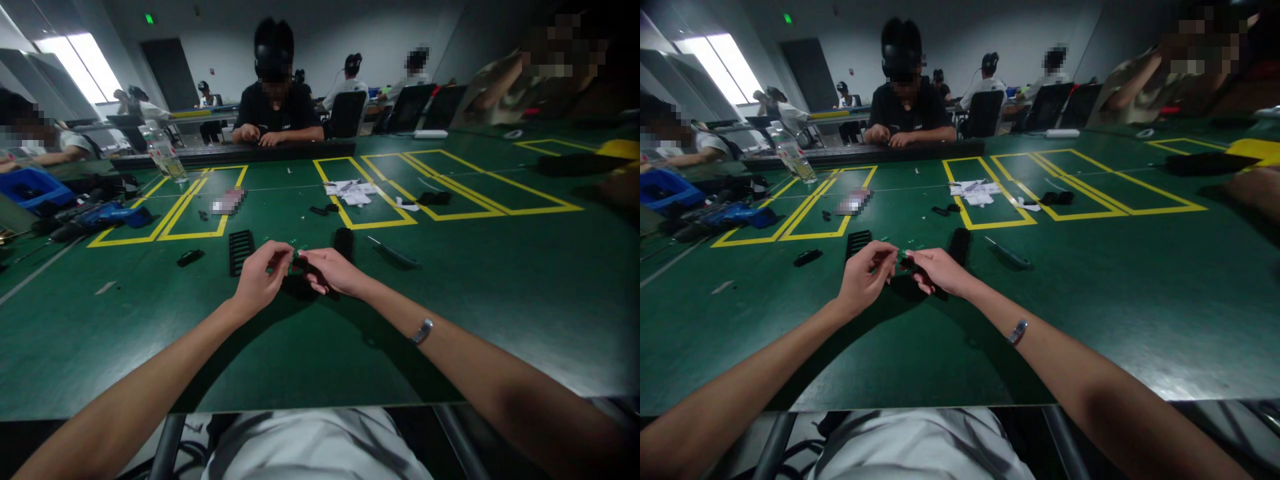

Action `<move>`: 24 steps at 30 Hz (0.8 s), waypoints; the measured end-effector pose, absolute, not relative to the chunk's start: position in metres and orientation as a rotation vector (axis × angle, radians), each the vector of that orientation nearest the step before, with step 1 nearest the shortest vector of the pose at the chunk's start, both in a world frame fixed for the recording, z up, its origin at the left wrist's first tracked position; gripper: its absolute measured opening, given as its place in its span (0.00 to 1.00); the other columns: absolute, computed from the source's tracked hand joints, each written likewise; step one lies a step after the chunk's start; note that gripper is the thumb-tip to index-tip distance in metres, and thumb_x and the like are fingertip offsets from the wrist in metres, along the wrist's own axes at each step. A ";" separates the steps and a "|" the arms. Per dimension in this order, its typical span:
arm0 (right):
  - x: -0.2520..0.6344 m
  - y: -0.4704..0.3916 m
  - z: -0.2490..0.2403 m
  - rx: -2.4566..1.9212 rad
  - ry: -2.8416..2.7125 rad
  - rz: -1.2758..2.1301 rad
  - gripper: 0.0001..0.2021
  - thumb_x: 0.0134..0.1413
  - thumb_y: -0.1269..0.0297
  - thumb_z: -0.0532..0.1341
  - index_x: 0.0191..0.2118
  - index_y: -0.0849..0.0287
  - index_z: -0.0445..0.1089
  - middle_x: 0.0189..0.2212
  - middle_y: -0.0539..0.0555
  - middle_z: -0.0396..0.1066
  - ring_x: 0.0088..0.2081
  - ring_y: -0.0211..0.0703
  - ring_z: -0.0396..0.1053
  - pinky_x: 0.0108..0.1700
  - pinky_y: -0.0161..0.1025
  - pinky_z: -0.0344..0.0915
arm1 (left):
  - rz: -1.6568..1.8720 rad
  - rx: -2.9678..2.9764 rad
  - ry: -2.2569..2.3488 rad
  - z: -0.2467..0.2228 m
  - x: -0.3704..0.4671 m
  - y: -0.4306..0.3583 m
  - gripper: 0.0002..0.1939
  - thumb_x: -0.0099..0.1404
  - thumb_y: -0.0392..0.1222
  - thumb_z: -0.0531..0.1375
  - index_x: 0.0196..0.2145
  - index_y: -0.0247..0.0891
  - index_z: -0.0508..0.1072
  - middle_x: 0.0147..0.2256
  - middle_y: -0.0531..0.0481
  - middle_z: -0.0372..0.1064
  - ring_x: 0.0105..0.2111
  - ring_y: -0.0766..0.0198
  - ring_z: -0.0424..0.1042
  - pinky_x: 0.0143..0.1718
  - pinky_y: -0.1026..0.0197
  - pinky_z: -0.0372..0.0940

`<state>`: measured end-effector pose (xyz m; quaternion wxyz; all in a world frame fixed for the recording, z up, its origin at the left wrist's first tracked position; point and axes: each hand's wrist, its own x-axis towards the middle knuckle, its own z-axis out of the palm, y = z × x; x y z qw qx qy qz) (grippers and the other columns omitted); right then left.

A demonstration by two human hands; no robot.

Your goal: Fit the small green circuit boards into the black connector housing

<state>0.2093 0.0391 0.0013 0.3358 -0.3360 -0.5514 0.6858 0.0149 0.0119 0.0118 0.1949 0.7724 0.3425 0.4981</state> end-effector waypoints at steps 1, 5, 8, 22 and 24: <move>0.209 0.039 0.002 -0.869 -1.439 1.794 0.17 0.64 0.49 0.60 0.36 0.60 0.67 0.14 0.44 0.61 0.12 0.32 0.59 0.13 0.28 0.52 | 1.388 2.168 0.953 0.012 0.015 0.011 0.07 0.71 0.37 0.57 0.46 0.36 0.72 0.35 0.49 0.69 0.28 0.71 0.69 0.29 0.68 0.66; 0.210 0.038 0.003 -0.857 -1.465 1.782 0.16 0.65 0.50 0.59 0.38 0.60 0.68 0.14 0.43 0.60 0.11 0.31 0.57 0.13 0.28 0.52 | 1.332 2.154 0.947 0.013 0.019 0.008 0.06 0.71 0.38 0.58 0.44 0.36 0.73 0.35 0.48 0.71 0.30 0.69 0.70 0.29 0.67 0.66; 0.210 0.038 0.002 -0.873 -1.490 1.750 0.17 0.65 0.50 0.58 0.35 0.60 0.67 0.14 0.44 0.60 0.11 0.32 0.58 0.13 0.28 0.53 | 1.319 2.105 0.969 0.015 0.022 0.005 0.06 0.71 0.39 0.58 0.43 0.37 0.74 0.37 0.47 0.73 0.33 0.67 0.71 0.31 0.66 0.65; 0.210 0.039 0.003 -0.907 -1.535 1.700 0.17 0.64 0.49 0.59 0.34 0.59 0.67 0.14 0.44 0.61 0.12 0.32 0.60 0.13 0.28 0.55 | 1.334 2.165 0.906 0.018 0.026 0.004 0.07 0.70 0.39 0.59 0.43 0.37 0.76 0.37 0.46 0.70 0.35 0.65 0.69 0.32 0.64 0.64; 0.211 0.039 0.001 -0.901 -1.543 1.691 0.17 0.65 0.49 0.58 0.34 0.59 0.67 0.14 0.44 0.61 0.12 0.32 0.60 0.13 0.28 0.55 | 1.325 2.172 0.920 0.017 0.026 0.004 0.07 0.70 0.38 0.59 0.42 0.37 0.76 0.37 0.46 0.70 0.35 0.65 0.69 0.32 0.64 0.64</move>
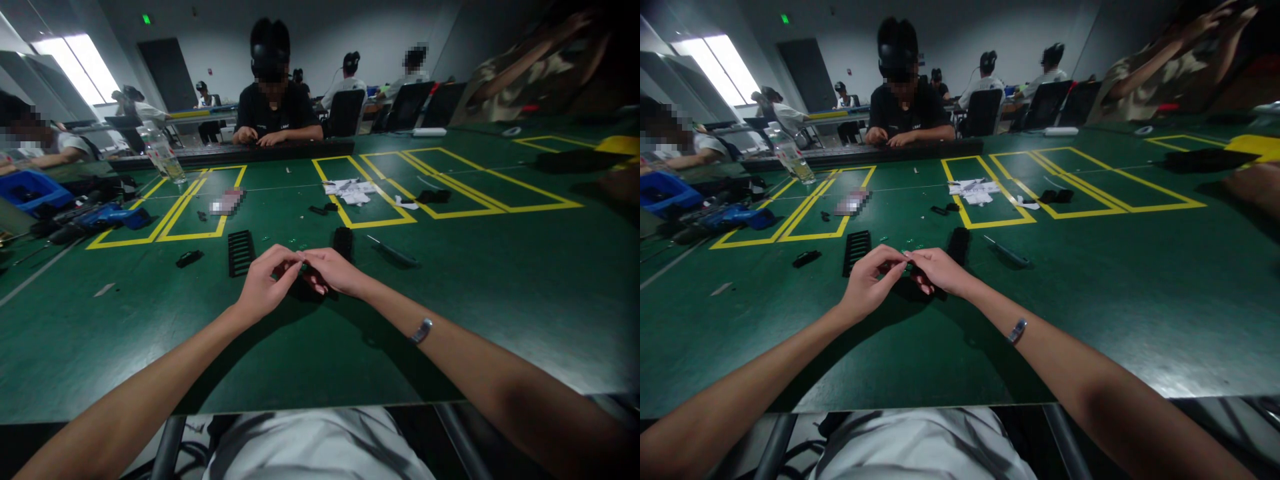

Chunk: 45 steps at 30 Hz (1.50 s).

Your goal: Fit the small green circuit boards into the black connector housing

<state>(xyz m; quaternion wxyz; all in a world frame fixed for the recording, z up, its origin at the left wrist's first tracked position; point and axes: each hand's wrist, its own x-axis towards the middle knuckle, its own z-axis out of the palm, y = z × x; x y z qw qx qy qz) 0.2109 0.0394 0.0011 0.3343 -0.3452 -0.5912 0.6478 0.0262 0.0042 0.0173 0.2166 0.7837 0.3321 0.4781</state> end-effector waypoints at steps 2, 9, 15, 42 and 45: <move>0.211 0.040 -0.001 -0.891 -1.545 1.688 0.18 0.65 0.48 0.58 0.34 0.59 0.67 0.14 0.44 0.61 0.12 0.32 0.60 0.13 0.28 0.54 | 1.322 2.167 0.936 0.017 0.026 0.004 0.06 0.70 0.38 0.59 0.42 0.37 0.76 0.37 0.47 0.70 0.35 0.65 0.69 0.33 0.63 0.64; 0.212 0.041 -0.002 -0.899 -1.581 1.661 0.18 0.64 0.49 0.58 0.34 0.61 0.67 0.15 0.45 0.63 0.13 0.32 0.61 0.14 0.28 0.56 | 1.313 2.115 0.928 0.016 0.028 0.002 0.08 0.71 0.38 0.59 0.46 0.38 0.75 0.41 0.45 0.71 0.38 0.62 0.70 0.36 0.62 0.67; 0.213 0.040 0.001 -0.910 -1.616 1.624 0.18 0.65 0.50 0.58 0.33 0.61 0.67 0.14 0.45 0.63 0.12 0.32 0.61 0.14 0.28 0.55 | 1.290 2.121 0.910 0.018 0.028 0.000 0.09 0.71 0.38 0.58 0.47 0.39 0.75 0.40 0.44 0.71 0.38 0.61 0.70 0.36 0.60 0.67; 0.214 0.041 -0.002 -0.923 -1.625 1.630 0.17 0.65 0.49 0.57 0.35 0.60 0.67 0.15 0.45 0.64 0.14 0.33 0.64 0.15 0.28 0.57 | 1.263 2.155 0.938 0.014 0.028 0.005 0.09 0.71 0.36 0.57 0.47 0.39 0.75 0.40 0.45 0.68 0.38 0.62 0.68 0.33 0.62 0.65; 0.214 0.042 -0.003 -0.916 -1.619 1.635 0.17 0.66 0.51 0.56 0.36 0.61 0.67 0.16 0.45 0.64 0.14 0.33 0.64 0.15 0.28 0.57 | 1.258 2.155 0.949 0.013 0.028 0.005 0.09 0.71 0.36 0.57 0.47 0.39 0.75 0.40 0.45 0.68 0.38 0.62 0.68 0.34 0.62 0.65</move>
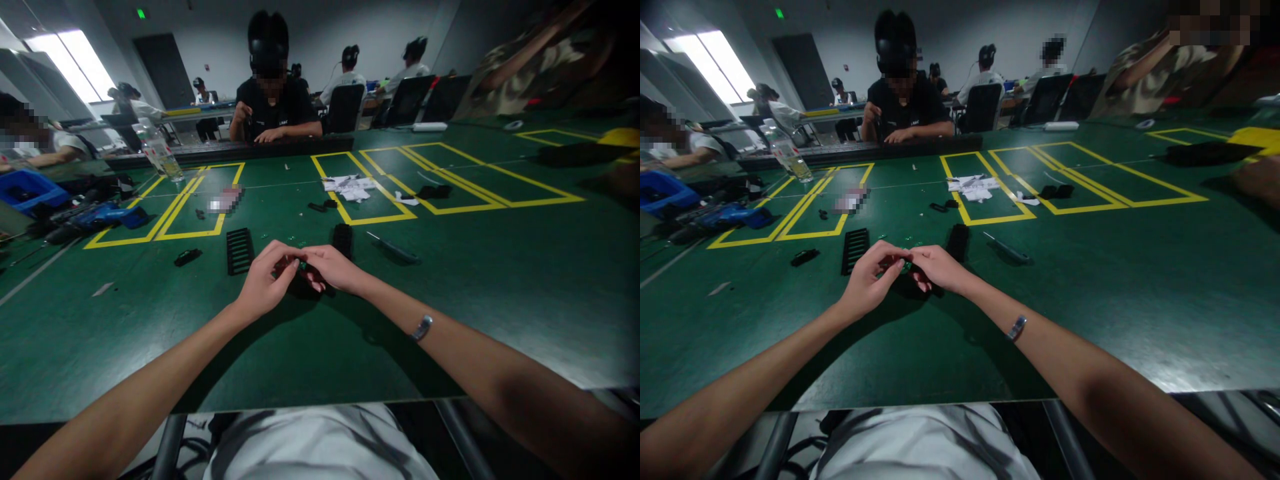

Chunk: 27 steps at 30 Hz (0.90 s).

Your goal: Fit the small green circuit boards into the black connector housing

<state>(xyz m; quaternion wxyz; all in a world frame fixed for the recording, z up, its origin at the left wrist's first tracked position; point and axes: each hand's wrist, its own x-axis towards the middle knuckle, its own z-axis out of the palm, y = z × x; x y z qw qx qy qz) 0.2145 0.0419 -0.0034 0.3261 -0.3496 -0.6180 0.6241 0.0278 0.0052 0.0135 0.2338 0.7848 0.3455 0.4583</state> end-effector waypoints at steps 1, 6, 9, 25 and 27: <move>0.215 0.042 -0.004 -0.916 -1.618 1.636 0.17 0.66 0.51 0.56 0.36 0.61 0.68 0.16 0.45 0.64 0.14 0.33 0.64 0.15 0.28 0.57 | 1.259 2.154 0.948 0.013 0.028 0.005 0.09 0.71 0.36 0.58 0.47 0.39 0.75 0.40 0.45 0.68 0.38 0.62 0.68 0.34 0.62 0.65; 0.214 0.042 -0.004 -0.923 -1.607 1.645 0.16 0.66 0.51 0.57 0.36 0.61 0.68 0.16 0.45 0.64 0.14 0.33 0.64 0.15 0.28 0.57 | 1.266 2.146 0.939 0.013 0.028 0.006 0.09 0.71 0.36 0.58 0.47 0.39 0.75 0.40 0.45 0.67 0.38 0.62 0.68 0.34 0.62 0.65; 0.214 0.042 -0.003 -0.929 -1.600 1.649 0.16 0.66 0.52 0.57 0.36 0.61 0.67 0.16 0.45 0.64 0.14 0.33 0.64 0.15 0.28 0.57 | 1.266 2.147 0.941 0.012 0.028 0.006 0.09 0.70 0.36 0.58 0.46 0.39 0.75 0.40 0.45 0.67 0.38 0.62 0.68 0.34 0.62 0.65; 0.210 0.042 -0.003 -0.887 -1.445 1.697 0.13 0.64 0.54 0.58 0.37 0.60 0.66 0.17 0.46 0.67 0.14 0.34 0.65 0.14 0.29 0.59 | 1.257 2.270 1.135 0.011 0.028 0.007 0.19 0.63 0.46 0.67 0.47 0.38 0.68 0.43 0.47 0.64 0.34 0.65 0.66 0.34 0.62 0.64; 0.210 0.042 -0.003 -0.859 -1.426 1.704 0.13 0.64 0.54 0.59 0.37 0.59 0.66 0.18 0.46 0.67 0.14 0.34 0.65 0.15 0.29 0.59 | 1.223 2.311 1.149 0.011 0.028 0.008 0.22 0.60 0.47 0.70 0.48 0.38 0.67 0.45 0.47 0.64 0.39 0.62 0.67 0.37 0.61 0.65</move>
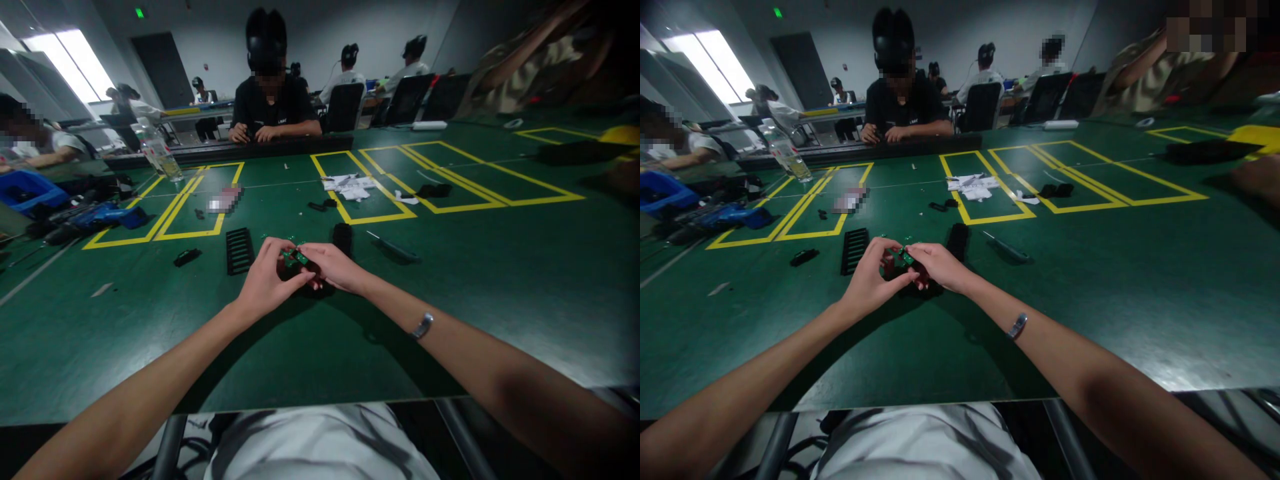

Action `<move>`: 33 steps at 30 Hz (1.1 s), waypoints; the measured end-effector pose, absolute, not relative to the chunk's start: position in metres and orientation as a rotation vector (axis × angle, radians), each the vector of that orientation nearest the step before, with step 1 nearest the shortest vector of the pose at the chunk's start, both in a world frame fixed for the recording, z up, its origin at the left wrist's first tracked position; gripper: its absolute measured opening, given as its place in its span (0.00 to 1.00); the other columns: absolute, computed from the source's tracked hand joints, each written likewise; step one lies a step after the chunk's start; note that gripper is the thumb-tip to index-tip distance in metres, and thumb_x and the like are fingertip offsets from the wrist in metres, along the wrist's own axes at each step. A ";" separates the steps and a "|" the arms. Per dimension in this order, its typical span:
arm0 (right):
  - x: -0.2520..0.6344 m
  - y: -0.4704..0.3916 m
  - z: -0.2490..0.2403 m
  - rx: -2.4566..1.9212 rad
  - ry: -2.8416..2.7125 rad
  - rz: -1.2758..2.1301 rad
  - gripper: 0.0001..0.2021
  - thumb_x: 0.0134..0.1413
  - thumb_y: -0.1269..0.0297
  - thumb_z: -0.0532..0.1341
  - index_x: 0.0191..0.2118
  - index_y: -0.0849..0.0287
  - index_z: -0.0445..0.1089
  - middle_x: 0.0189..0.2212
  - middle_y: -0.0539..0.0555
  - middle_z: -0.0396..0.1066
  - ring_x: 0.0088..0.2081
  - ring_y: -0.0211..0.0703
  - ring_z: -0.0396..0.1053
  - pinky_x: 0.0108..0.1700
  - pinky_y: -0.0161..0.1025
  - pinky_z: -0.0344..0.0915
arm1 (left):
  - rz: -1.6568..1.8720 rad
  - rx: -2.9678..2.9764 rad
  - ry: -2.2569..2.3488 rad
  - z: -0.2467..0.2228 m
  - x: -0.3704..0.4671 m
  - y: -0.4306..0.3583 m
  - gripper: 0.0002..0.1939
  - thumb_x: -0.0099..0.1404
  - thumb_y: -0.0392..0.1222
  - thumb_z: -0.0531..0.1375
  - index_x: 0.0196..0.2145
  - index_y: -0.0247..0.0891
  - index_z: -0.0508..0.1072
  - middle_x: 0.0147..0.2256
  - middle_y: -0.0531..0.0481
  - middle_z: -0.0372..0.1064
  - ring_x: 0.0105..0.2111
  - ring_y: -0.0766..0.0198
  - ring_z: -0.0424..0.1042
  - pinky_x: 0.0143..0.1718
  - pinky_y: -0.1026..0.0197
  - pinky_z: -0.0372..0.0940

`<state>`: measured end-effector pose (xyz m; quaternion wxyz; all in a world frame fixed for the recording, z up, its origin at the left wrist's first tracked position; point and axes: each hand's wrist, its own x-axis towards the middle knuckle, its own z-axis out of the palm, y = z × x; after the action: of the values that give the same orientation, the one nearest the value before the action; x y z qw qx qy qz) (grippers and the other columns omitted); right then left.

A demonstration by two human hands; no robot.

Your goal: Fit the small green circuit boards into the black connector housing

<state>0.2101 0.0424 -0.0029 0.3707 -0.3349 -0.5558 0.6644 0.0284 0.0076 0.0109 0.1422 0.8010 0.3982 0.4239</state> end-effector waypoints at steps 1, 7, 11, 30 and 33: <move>0.210 0.042 -0.003 -0.844 -1.419 1.710 0.13 0.64 0.53 0.59 0.37 0.59 0.66 0.19 0.46 0.68 0.15 0.34 0.66 0.15 0.29 0.59 | 1.207 2.321 1.152 0.011 0.029 0.008 0.23 0.60 0.47 0.70 0.48 0.38 0.67 0.44 0.47 0.64 0.40 0.62 0.67 0.38 0.61 0.65; 0.211 0.042 -0.003 -0.839 -1.475 1.713 0.15 0.65 0.52 0.59 0.36 0.60 0.66 0.17 0.47 0.69 0.16 0.36 0.68 0.15 0.28 0.61 | 1.178 2.318 1.177 0.011 0.028 0.008 0.17 0.63 0.45 0.67 0.45 0.37 0.67 0.41 0.48 0.65 0.37 0.64 0.67 0.37 0.62 0.64; 0.211 0.044 -0.005 -0.805 -1.471 1.731 0.15 0.65 0.53 0.59 0.37 0.61 0.67 0.17 0.49 0.71 0.17 0.36 0.70 0.17 0.28 0.63 | 1.177 2.334 1.145 0.012 0.027 0.008 0.13 0.66 0.43 0.65 0.45 0.37 0.69 0.41 0.48 0.65 0.38 0.63 0.68 0.37 0.62 0.65; 0.214 0.042 -0.004 -0.711 -1.360 1.837 0.18 0.59 0.50 0.65 0.40 0.62 0.68 0.23 0.54 0.75 0.22 0.43 0.76 0.22 0.33 0.71 | 1.196 2.275 1.019 0.007 0.026 0.012 0.15 0.68 0.37 0.61 0.52 0.39 0.71 0.49 0.43 0.67 0.48 0.58 0.70 0.45 0.56 0.70; 0.216 0.042 -0.003 -0.687 -1.350 1.852 0.16 0.58 0.53 0.66 0.42 0.62 0.68 0.25 0.54 0.76 0.23 0.43 0.77 0.22 0.33 0.71 | 1.194 2.269 1.003 0.008 0.026 0.012 0.16 0.68 0.37 0.60 0.53 0.39 0.71 0.50 0.42 0.67 0.48 0.58 0.70 0.45 0.56 0.70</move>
<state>0.2158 0.0418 -0.0034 0.3657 -0.2674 -0.5250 0.7205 0.0258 0.0116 0.0077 0.1931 0.8087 0.3574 0.4255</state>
